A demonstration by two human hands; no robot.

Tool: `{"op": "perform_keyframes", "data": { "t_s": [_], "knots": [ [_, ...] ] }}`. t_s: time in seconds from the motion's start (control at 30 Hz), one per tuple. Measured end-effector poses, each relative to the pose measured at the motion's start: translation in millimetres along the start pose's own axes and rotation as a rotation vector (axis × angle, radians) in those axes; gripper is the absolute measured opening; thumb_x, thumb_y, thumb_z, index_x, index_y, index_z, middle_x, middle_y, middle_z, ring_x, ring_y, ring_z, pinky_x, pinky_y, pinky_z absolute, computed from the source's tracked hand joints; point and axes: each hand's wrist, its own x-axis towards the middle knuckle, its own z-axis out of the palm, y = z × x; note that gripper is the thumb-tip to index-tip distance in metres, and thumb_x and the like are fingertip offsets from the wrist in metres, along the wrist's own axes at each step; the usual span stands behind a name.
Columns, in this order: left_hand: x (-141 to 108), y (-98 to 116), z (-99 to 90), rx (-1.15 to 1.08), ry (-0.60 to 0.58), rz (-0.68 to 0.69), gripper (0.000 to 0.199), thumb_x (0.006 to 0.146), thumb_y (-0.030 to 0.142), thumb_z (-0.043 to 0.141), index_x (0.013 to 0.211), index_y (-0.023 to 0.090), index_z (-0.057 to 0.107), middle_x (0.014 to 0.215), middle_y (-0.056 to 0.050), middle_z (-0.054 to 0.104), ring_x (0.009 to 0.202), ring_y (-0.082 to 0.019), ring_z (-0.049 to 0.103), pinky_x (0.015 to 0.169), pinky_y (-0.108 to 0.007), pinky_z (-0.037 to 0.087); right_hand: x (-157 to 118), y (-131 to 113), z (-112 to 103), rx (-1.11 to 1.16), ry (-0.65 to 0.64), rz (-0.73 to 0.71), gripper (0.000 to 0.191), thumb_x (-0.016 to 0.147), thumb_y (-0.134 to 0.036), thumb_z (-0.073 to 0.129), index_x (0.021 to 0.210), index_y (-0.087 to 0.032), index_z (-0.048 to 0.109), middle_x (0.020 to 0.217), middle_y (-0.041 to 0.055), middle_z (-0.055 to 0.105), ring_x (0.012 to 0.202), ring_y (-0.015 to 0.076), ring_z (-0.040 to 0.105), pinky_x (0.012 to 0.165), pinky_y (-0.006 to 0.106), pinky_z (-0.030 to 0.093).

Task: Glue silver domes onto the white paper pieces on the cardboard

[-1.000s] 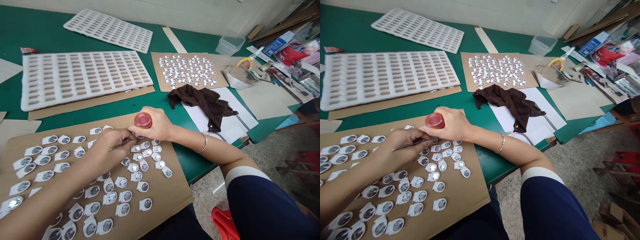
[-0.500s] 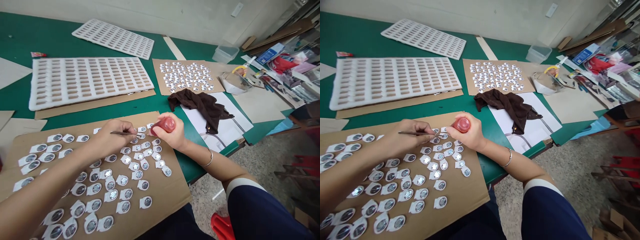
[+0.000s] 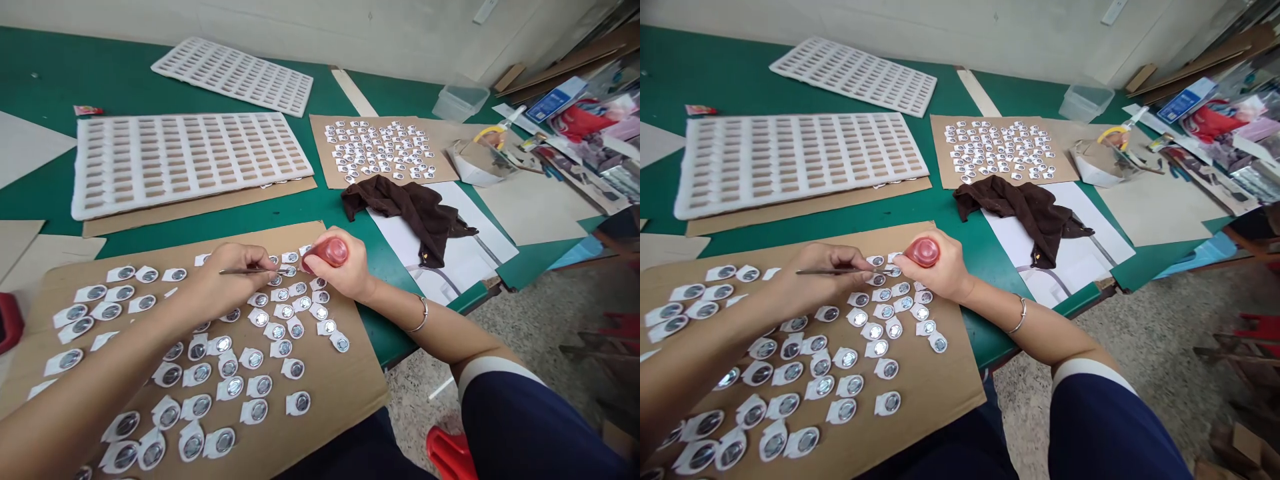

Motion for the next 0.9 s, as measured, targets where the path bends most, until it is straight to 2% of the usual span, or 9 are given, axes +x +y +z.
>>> {"op": "perform_keyframes", "data": {
  "t_s": [0.27,0.47,0.9],
  "knots": [
    [0.0,1.5,1.6,-0.010,0.016,-0.013,0.023,0.074,0.041,0.067,0.078,0.018,0.067,0.071,-0.002,0.068,0.059,-0.011,0.054,0.052,-0.022,0.039,-0.4,1.1,0.4,-0.015,-0.017,0.014,0.022,0.072,-0.035,0.074,0.077,-0.021,0.059,0.075,0.0010,0.066,0.067,0.0134,0.061,0.067,0.031,0.052],
    [0.1,-0.6,0.3,-0.021,0.012,0.024,0.026,0.075,0.044,0.067,0.079,0.018,0.068,0.076,-0.003,0.069,0.063,-0.013,0.057,0.055,-0.023,0.041,-0.4,2.3,1.2,-0.017,-0.026,0.002,0.022,0.072,-0.035,0.074,0.078,-0.020,0.059,0.075,0.0011,0.065,0.067,0.0137,0.061,0.067,0.032,0.053],
    [0.8,-4.7,0.2,-0.003,0.020,0.000,0.027,0.074,0.046,0.067,0.079,0.019,0.068,0.074,-0.003,0.069,0.063,-0.014,0.057,0.053,-0.025,0.039,-2.8,0.0,-0.2,-0.039,-0.057,-0.099,0.022,0.074,-0.036,0.074,0.081,-0.022,0.059,0.077,0.0011,0.065,0.069,0.0143,0.062,0.066,0.031,0.053]
  ]
}}
